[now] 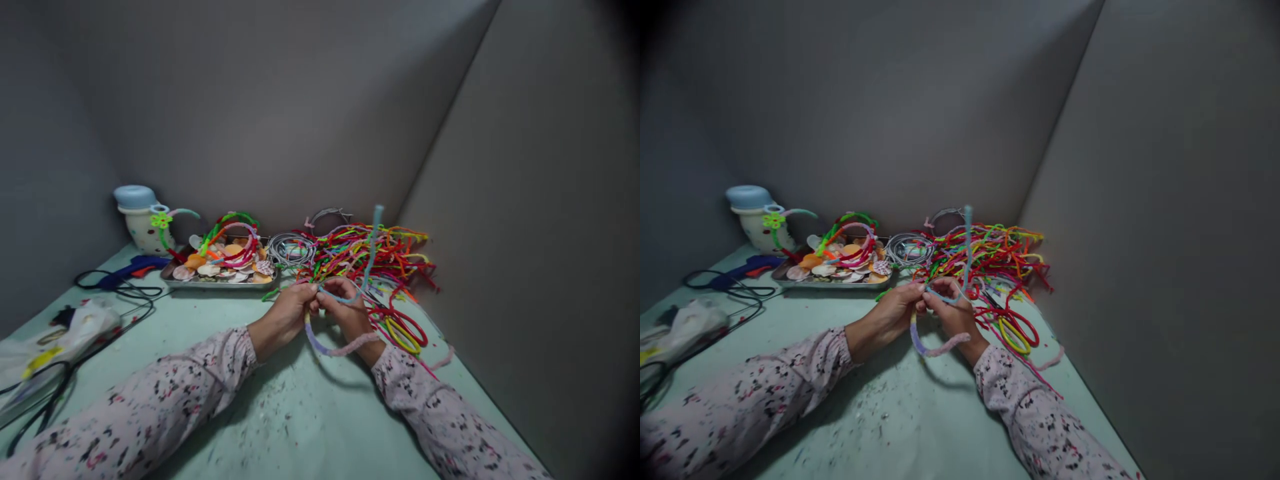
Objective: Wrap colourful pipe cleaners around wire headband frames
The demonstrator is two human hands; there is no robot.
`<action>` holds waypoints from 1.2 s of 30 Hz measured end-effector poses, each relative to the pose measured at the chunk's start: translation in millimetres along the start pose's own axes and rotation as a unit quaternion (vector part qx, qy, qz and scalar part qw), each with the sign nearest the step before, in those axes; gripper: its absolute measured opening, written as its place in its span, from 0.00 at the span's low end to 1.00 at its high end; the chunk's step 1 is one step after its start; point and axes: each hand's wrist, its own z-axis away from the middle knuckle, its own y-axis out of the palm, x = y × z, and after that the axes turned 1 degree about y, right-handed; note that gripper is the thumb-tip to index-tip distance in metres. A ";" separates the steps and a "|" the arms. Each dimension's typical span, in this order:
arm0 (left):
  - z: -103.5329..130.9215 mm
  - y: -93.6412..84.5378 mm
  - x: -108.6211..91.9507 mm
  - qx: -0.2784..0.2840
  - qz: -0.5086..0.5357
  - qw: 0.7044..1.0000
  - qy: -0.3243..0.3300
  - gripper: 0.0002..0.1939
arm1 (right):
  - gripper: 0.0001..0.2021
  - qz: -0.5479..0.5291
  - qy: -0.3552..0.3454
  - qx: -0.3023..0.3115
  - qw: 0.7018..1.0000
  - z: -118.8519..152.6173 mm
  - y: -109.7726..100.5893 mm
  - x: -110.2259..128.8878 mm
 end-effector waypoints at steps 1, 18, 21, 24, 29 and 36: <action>3.8 1.6 -0.4 -0.003 -0.003 1.000 0.007 0.05 | 0.14 -0.013 0.008 0.007 1.000 3.2 1.5 2.8; 53.9 -7.5 25.5 -0.011 0.007 0.999 0.041 0.10 | 0.10 -0.004 -0.027 -0.014 1.000 53.5 19.0 8.6; 57.1 -7.6 27.7 -0.008 0.015 0.999 0.038 0.10 | 0.10 0.006 -0.027 -0.007 1.000 55.8 17.9 6.6; 58.5 -9.1 29.8 -0.010 0.024 0.999 0.035 0.09 | 0.10 0.002 -0.031 -0.004 1.000 56.9 17.8 5.3; 57.3 -12.8 32.6 -0.002 0.037 0.999 0.028 0.10 | 0.11 -0.004 -0.005 0.022 1.000 58.5 17.5 4.6; 58.1 -15.4 33.2 0.001 0.051 0.999 0.011 0.07 | 0.10 -0.004 -0.028 0.041 0.999 59.3 15.0 2.3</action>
